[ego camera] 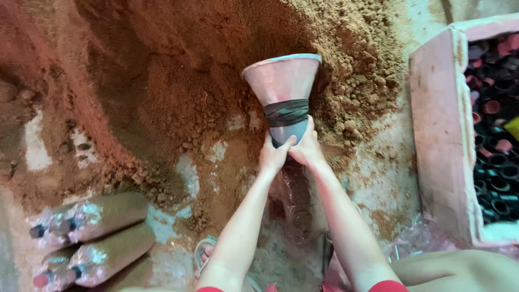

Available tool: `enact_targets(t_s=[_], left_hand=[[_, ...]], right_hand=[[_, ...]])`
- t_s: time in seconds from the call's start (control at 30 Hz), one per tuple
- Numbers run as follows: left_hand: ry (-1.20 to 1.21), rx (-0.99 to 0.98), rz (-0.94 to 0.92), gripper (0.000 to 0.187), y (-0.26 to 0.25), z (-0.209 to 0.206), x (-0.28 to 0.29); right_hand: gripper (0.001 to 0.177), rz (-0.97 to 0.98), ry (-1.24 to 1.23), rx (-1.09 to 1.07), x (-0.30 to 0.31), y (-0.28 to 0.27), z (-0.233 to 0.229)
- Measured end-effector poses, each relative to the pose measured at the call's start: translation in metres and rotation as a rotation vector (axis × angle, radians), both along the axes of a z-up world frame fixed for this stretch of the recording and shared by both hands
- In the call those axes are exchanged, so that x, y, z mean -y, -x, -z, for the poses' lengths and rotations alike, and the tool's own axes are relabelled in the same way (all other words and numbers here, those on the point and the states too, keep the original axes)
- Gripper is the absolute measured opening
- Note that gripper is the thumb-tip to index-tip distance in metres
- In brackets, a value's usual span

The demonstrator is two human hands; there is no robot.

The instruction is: The person sits on the floor and fills a plastic bottle with sawdust using a funnel. They then secure the bottle with a cap and place it with other filled bottles.

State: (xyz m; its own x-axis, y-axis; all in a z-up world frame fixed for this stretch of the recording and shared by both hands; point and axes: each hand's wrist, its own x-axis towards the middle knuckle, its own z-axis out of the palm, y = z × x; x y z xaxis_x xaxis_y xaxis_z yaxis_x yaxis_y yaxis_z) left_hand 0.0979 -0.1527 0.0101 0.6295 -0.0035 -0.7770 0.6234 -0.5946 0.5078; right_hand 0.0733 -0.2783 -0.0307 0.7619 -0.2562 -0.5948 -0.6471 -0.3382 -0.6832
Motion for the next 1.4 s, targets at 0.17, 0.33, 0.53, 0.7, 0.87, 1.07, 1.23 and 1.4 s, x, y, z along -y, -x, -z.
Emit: enact_targets(t_s=[0.17, 0.33, 0.53, 0.7, 0.87, 1.07, 1.23, 1.4], left_hand=[[0.031, 0.032, -0.064, 0.12, -0.039, 0.04, -0.019], [0.177, 0.114, -0.106, 0.117, -0.051, 0.042, -0.017], [0.183, 0.108, -0.12, 0.122, -0.042, 0.027, -0.019], [0.118, 0.107, -0.221, 0.117, -0.038, 0.021, -0.05], [0.102, 0.136, -0.189, 0.12, -0.068, 0.048, -0.065], [0.185, 0.202, -0.242, 0.116, -0.05, 0.02, -0.063], [0.165, 0.276, -0.245, 0.123, -0.024, -0.009, -0.071], [0.169, 0.432, -0.284, 0.125, -0.002, -0.045, -0.083]], right_hand=[[0.116, -0.02, 0.088, -0.01, -0.009, -0.041, 0.012], [0.115, -0.041, 0.033, 0.043, -0.009, -0.049, -0.001], [0.118, -0.008, -0.045, 0.133, -0.014, -0.048, -0.033], [0.108, -0.063, -0.112, 0.172, -0.044, -0.058, -0.028], [0.099, -0.101, -0.027, 0.315, -0.046, -0.082, 0.031], [0.1, -0.027, -0.184, 0.494, -0.055, -0.066, -0.007], [0.122, -0.109, -0.267, 0.494, -0.058, -0.048, -0.018], [0.139, -0.181, -0.244, 0.448, -0.065, -0.033, -0.059]])
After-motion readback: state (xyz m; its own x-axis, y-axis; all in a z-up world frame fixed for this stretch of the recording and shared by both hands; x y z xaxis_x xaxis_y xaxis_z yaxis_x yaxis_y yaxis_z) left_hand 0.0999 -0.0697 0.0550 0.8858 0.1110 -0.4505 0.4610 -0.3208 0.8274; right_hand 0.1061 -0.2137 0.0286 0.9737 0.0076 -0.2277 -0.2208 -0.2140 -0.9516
